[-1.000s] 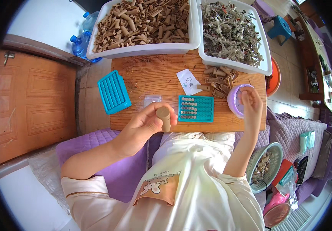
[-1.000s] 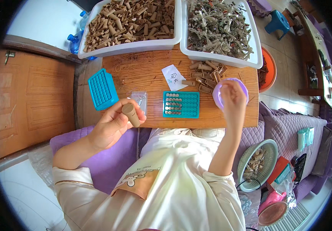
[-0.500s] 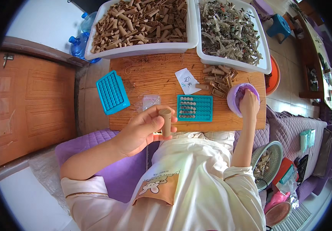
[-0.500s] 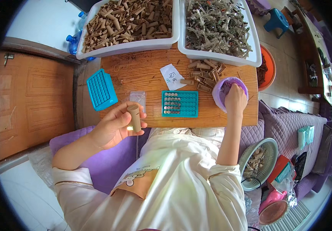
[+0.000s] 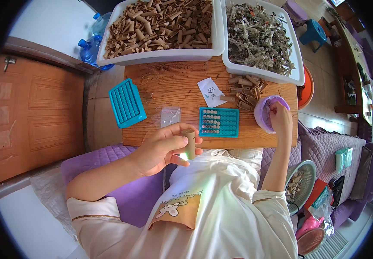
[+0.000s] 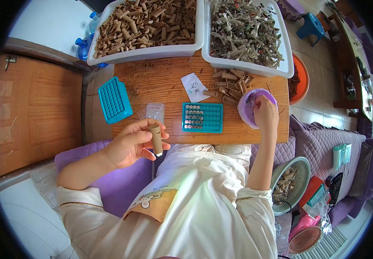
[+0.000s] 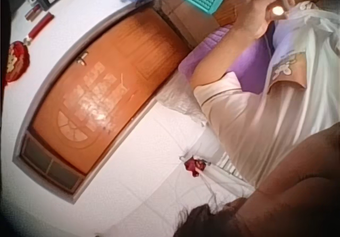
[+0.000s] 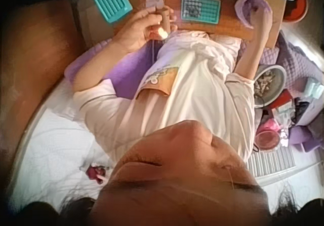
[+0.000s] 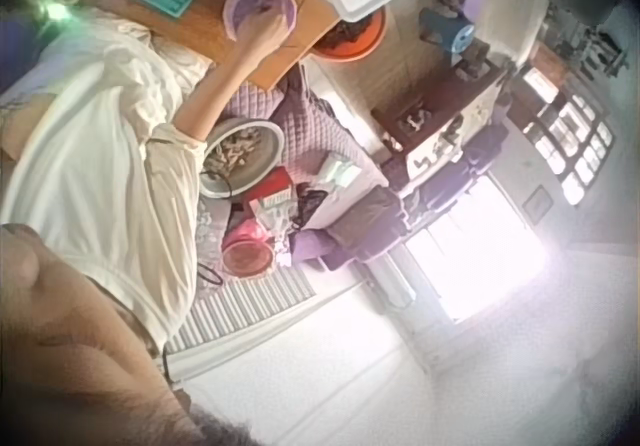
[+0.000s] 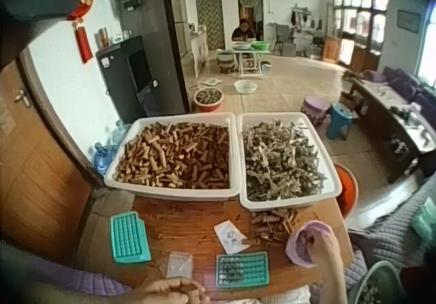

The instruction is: The person assembles electronic devices by retrieving plastic casing pieces and components from containers, inserting the internal parts into the housings, and fitting the casing parts together by hand.

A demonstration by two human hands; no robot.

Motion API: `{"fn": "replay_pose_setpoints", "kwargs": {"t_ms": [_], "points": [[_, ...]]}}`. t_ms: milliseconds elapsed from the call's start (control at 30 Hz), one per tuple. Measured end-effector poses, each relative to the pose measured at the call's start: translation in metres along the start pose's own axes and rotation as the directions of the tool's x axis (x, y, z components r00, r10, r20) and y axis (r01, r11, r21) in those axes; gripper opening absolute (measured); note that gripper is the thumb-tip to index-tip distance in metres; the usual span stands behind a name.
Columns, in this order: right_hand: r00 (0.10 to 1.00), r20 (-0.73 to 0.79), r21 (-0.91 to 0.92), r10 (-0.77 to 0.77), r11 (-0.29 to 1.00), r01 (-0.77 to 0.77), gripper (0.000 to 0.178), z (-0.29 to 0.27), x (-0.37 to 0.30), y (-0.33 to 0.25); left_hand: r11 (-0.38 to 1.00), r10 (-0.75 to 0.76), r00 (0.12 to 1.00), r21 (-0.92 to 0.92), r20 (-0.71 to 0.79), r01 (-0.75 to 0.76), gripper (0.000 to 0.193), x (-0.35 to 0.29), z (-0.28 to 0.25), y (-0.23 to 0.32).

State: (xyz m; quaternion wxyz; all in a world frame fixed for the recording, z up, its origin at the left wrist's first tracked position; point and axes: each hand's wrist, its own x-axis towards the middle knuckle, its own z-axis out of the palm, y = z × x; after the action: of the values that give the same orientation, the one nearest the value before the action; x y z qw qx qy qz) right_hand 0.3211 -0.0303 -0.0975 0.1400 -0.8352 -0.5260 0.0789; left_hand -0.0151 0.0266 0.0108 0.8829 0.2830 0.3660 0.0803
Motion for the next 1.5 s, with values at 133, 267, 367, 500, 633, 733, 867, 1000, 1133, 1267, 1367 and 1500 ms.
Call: {"fn": "replay_pose_setpoints", "kwargs": {"t_ms": [133,267,367,500,633,733,867,1000,1133,1267,1367,1500], "points": [[0.997,0.047,0.221,0.065,0.972,-0.074,0.015,-0.021,-0.005,-0.004,0.998,0.01,0.999,-0.054,-0.041,-0.012,0.028,0.002,-0.002,-0.002],[0.994,0.059,0.339,0.091,0.935,-0.106,0.018,-0.025,-0.004,0.001,0.997,-0.011,0.999,-0.075,-0.046,0.007,0.026,0.003,-0.002,0.001],[0.99,0.059,0.383,0.129,0.913,-0.141,0.017,-0.027,-0.004,0.001,0.998,-0.005,0.999,-0.065,-0.05,0.002,0.026,0.003,-0.001,0.001],[0.998,0.0,0.428,0.057,0.902,-0.051,0.009,-0.025,-0.005,0.005,0.994,-0.01,0.998,-0.106,-0.061,0.004,0.027,0.004,-0.003,0.0],[0.996,-0.056,0.578,0.07,0.816,-0.025,0.005,-0.027,-0.013,-0.021,0.978,-0.044,0.994,-0.206,-0.095,0.024,0.033,0.006,-0.004,-0.001],[1.0,-0.006,0.803,0.016,0.596,-0.004,0.009,-0.023,-0.023,-0.053,0.966,-0.04,0.993,-0.257,-0.108,0.011,0.034,0.006,-0.003,0.0],[0.988,0.061,0.841,-0.143,0.54,0.027,0.014,-0.015,-0.046,-0.109,0.967,-0.039,0.99,-0.255,-0.134,0.004,0.034,0.009,-0.004,-0.001],[0.936,-0.07,0.875,-0.346,0.429,0.224,0.019,-0.015,-0.06,-0.152,0.973,-0.051,0.991,-0.228,-0.126,0.021,0.032,0.006,-0.008,-0.002],[0.895,-0.202,0.825,-0.397,0.424,0.375,0.021,-0.019,-0.063,-0.172,0.981,-0.067,0.995,-0.187,-0.068,0.053,0.033,0.004,-0.006,-0.001],[0.892,-0.193,0.838,-0.408,0.405,0.366,0.023,-0.014,-0.07,-0.17,0.984,-0.107,0.994,-0.144,-0.001,0.106,0.034,0.005,-0.009,-0.004],[0.901,-0.302,0.855,-0.31,0.33,0.4,0.026,-0.01,-0.076,-0.17,0.993,-0.083,0.996,-0.077,0.015,0.084,0.035,0.002,-0.003,-0.001],[0.888,-0.31,0.842,-0.339,0.336,0.422,0.026,-0.011,-0.078,-0.17,0.992,-0.122,0.991,-0.038,0.049,0.124,0.036,0.001,-0.002,0.001]]}}
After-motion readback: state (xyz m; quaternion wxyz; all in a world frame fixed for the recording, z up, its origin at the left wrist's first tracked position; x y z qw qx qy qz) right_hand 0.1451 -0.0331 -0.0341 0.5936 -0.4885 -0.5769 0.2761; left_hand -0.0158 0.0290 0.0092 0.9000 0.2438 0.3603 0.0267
